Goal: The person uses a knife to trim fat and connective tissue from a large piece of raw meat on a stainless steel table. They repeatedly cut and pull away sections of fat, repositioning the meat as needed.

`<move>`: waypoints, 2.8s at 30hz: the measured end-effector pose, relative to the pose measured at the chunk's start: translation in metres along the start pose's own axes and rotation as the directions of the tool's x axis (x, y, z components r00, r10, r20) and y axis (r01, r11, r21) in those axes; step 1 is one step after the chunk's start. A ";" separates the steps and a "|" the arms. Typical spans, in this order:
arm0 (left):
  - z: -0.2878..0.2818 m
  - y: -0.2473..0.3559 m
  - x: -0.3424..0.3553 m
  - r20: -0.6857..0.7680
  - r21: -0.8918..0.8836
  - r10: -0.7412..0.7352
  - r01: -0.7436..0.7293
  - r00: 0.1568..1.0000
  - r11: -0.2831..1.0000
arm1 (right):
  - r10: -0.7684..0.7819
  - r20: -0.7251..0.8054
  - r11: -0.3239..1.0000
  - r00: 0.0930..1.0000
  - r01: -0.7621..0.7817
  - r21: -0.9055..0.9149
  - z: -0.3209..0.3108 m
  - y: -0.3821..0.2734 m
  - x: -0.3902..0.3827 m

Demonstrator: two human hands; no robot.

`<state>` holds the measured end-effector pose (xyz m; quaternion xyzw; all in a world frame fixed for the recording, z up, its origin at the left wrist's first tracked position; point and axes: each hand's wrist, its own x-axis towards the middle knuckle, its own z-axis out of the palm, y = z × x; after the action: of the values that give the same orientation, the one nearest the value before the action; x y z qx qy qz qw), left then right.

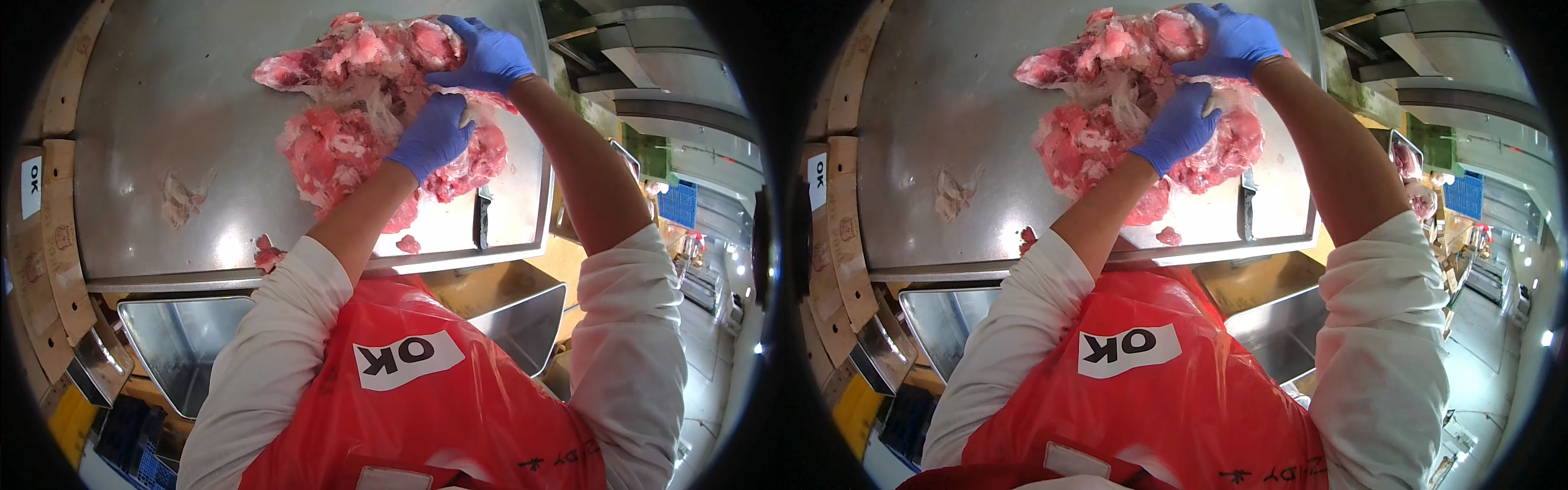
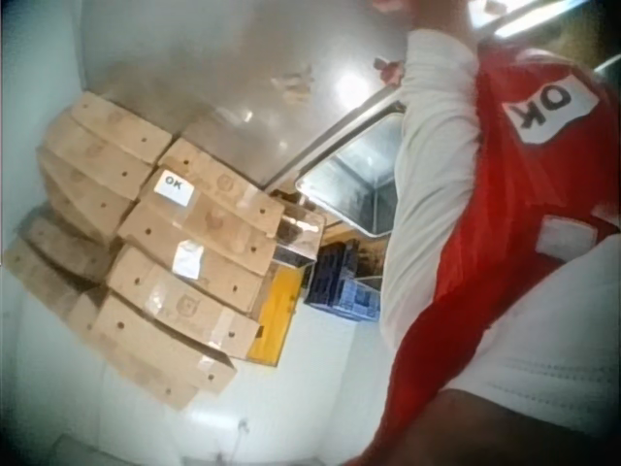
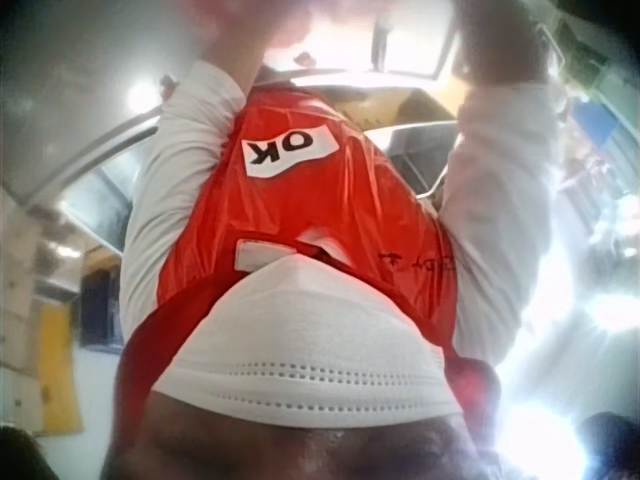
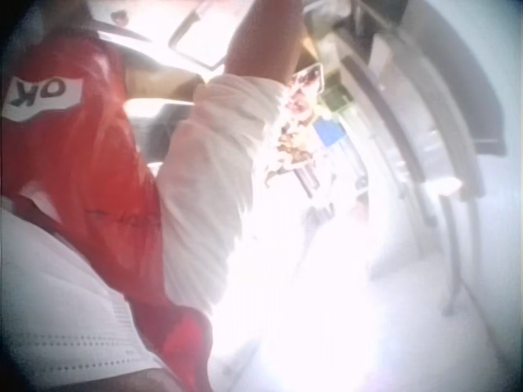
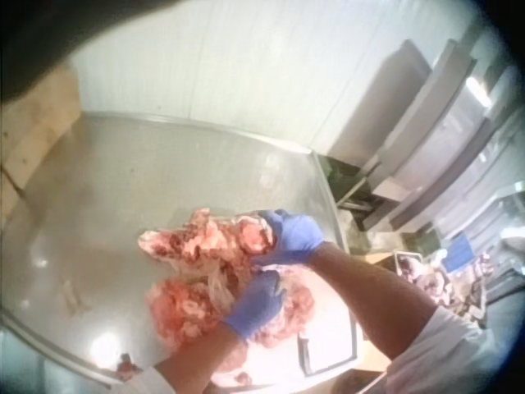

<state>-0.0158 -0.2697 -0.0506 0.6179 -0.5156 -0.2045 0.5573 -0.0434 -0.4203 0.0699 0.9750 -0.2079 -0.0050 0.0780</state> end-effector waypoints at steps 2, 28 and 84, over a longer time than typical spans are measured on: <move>0.001 0.005 -0.003 -0.015 0.029 0.004 -0.004 1.000 1.000 | 0.025 0.039 0.999 0.999 -0.024 -0.037 -0.005 0.001 -0.003; -0.007 0.074 -0.086 -0.212 -0.027 -0.137 0.134 0.968 0.991 | 0.079 0.123 0.997 0.989 -0.078 -0.013 -0.043 -0.015 -0.028; -0.292 0.076 -0.104 -0.394 0.312 -0.378 0.509 0.838 0.802 | -0.007 0.226 0.984 0.974 -0.034 0.176 -0.078 -0.015 -0.031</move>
<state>0.1546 -0.0289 0.0702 0.8481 -0.2903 -0.1194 0.4269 -0.0622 -0.3821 0.1441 0.9697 -0.2218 -0.0962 -0.0340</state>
